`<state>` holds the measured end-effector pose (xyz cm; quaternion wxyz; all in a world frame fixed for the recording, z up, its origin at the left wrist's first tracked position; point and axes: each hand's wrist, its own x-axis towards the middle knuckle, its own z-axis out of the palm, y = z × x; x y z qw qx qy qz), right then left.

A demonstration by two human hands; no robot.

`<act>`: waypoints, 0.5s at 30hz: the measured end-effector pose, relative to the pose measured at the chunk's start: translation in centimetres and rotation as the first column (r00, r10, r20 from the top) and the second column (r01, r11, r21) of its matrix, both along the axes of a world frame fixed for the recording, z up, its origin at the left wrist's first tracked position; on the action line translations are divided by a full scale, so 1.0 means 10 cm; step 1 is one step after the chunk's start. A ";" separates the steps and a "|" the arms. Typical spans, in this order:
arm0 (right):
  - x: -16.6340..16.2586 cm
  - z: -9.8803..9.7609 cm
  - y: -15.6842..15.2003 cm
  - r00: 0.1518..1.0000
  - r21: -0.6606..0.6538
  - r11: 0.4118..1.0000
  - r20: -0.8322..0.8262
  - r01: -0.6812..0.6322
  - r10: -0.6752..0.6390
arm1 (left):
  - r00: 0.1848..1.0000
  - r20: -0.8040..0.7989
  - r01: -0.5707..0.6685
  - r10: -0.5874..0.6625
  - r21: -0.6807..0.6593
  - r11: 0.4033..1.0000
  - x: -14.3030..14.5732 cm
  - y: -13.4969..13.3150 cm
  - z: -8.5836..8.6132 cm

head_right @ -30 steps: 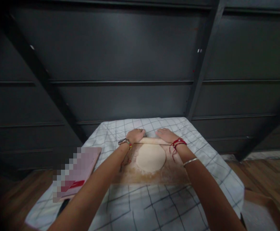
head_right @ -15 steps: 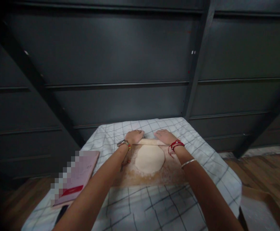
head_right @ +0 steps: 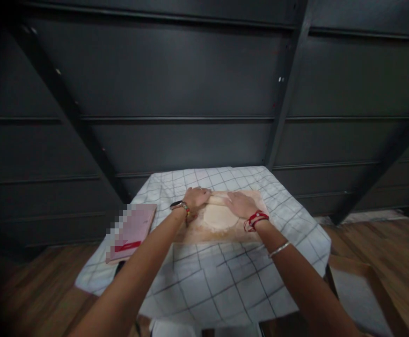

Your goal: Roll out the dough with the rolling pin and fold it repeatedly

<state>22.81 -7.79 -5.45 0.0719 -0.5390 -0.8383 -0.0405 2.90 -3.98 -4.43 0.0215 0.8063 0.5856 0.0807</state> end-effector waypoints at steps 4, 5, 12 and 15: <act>-0.12 0.01 -0.32 0.996 -0.021 0.996 0.036 0.086 -0.085 | 0.998 0.018 0.058 -0.057 -0.055 0.997 -0.14 -0.19 0.01; -0.16 0.01 -0.40 0.993 -0.008 0.994 0.057 0.108 -0.107 | 0.998 0.024 0.066 -0.065 -0.060 0.996 -0.17 -0.24 0.00; -0.33 -0.08 -0.91 0.979 0.173 0.981 0.162 0.092 -0.121 | 0.999 0.025 0.027 -0.027 0.001 1.000 -0.28 -0.68 -0.11; -0.34 -0.09 -1.03 0.986 0.207 0.977 0.145 0.050 -0.081 | 0.998 0.003 0.056 -0.056 0.055 0.997 -0.32 -0.83 -0.14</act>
